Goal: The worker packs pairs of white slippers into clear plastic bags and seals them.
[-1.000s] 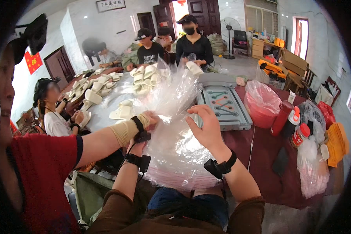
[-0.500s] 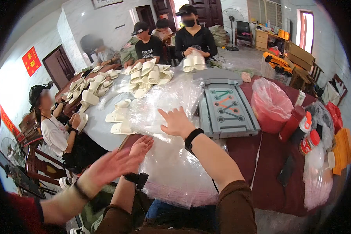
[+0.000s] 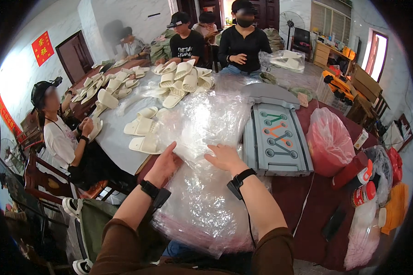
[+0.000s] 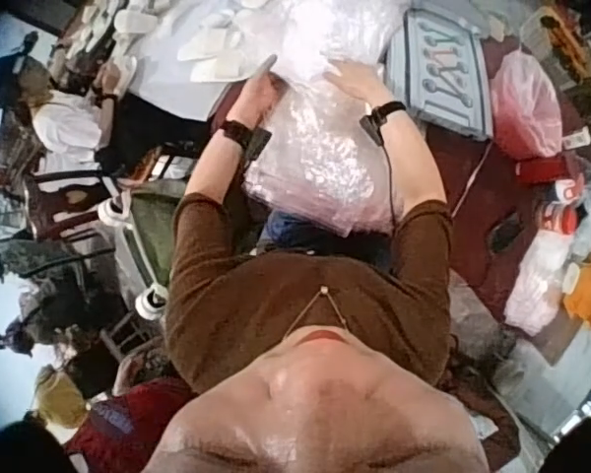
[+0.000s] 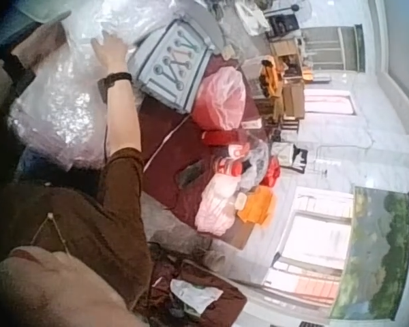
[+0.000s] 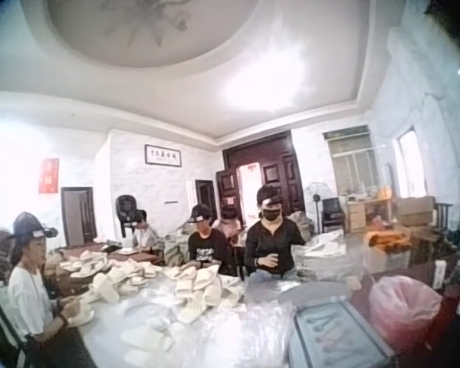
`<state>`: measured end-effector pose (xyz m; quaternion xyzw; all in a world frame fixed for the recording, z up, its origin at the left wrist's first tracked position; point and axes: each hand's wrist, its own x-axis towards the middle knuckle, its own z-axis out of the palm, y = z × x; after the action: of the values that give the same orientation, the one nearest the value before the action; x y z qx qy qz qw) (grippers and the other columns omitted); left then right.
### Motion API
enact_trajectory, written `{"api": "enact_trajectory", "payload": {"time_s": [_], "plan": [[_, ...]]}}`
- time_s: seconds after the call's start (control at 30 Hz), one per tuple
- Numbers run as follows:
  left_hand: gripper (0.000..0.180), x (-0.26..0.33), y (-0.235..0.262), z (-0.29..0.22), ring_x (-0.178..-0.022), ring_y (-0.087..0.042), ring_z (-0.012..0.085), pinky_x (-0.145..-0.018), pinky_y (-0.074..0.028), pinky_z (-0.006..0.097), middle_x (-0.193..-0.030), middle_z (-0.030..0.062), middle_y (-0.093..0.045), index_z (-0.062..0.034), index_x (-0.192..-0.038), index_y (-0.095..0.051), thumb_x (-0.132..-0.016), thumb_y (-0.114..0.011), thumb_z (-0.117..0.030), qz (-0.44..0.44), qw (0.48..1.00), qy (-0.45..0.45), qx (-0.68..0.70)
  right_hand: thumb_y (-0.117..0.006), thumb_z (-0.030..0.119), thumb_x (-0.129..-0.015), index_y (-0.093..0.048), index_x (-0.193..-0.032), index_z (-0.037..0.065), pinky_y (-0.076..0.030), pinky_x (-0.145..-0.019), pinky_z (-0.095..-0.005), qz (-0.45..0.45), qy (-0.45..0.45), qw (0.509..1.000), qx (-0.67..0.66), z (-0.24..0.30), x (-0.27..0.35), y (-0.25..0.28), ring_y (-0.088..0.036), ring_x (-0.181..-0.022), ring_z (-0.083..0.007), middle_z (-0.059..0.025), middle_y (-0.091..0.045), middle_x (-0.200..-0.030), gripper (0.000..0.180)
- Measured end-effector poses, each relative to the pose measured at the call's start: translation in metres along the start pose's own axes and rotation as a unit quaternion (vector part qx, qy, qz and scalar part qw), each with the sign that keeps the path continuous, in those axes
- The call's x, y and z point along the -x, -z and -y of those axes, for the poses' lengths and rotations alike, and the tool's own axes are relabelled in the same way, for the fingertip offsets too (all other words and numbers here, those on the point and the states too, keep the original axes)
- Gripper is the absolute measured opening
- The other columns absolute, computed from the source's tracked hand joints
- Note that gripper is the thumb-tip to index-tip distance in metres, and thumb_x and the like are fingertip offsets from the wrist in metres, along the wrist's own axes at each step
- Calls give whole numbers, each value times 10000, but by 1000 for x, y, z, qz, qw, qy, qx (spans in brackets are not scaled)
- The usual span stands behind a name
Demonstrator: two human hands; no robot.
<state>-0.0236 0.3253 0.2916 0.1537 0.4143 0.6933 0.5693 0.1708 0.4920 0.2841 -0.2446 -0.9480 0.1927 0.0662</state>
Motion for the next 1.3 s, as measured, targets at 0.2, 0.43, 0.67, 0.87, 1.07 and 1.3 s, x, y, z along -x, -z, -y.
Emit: {"api": "enact_trajectory", "payload": {"time_s": [0.2,0.43,0.67,0.87,1.07,1.3], "plan": [[1037,-32,-20,9,-1397,-344,247,-1143,-294,413,-1527,155,-307,5,-1543,-63,-873,-752,-384,-32,978,-80,-190,-474,567,-937,-499,-1449,177,-380,-1045,-516,-5,-6,999,-35,3,-5,-11,-554,-1208,-385,-162,-582,-1326,645],[1166,-70,-59,31,-1330,-413,319,-1085,-374,367,-1468,248,-355,121,-1494,-64,-764,-830,-369,-208,911,-155,-320,-512,547,-928,-421,-1496,142,-385,-1043,-525,-25,-45,998,37,11,6,-20,-518,-1233,-378,-169,-548,-1341,704],[319,-99,23,24,-965,-656,229,-786,-537,364,-1071,130,-669,66,-1164,-613,-883,-668,-76,-218,959,-81,-164,-524,583,-913,-397,-1503,86,-334,-1095,-511,-45,-27,999,-13,23,9,-22,-456,-1307,-375,-183,-503,-1408,782],[439,-58,31,-26,-949,-654,222,-783,-532,336,-1062,139,-678,21,-1227,-613,-790,-646,37,-108,761,-213,-603,-634,508,-888,-423,-1464,39,-298,-1151,-495,-206,104,965,-125,26,27,-9,-375,-1388,-396,-200,-441,-1478,772],[340,-55,4,-130,-917,-612,194,-729,-515,359,-1062,135,-658,26,-1150,-609,-820,-532,63,-91,694,-353,-620,-710,396,-859,-446,-1434,32,-339,-1128,-486,-329,123,923,-156,34,63,15,-395,-1367,-401,-203,-436,-1476,730],[232,-97,-97,-180,-943,-657,261,-845,-537,350,-1060,144,-682,6,-1102,-619,-961,-497,-132,-61,637,-415,-647,-715,396,-850,-490,-1390,33,-367,-1102,-484,-175,50,975,-126,13,104,-21,-445,-1313,-404,-204,-465,-1451,688]]}}
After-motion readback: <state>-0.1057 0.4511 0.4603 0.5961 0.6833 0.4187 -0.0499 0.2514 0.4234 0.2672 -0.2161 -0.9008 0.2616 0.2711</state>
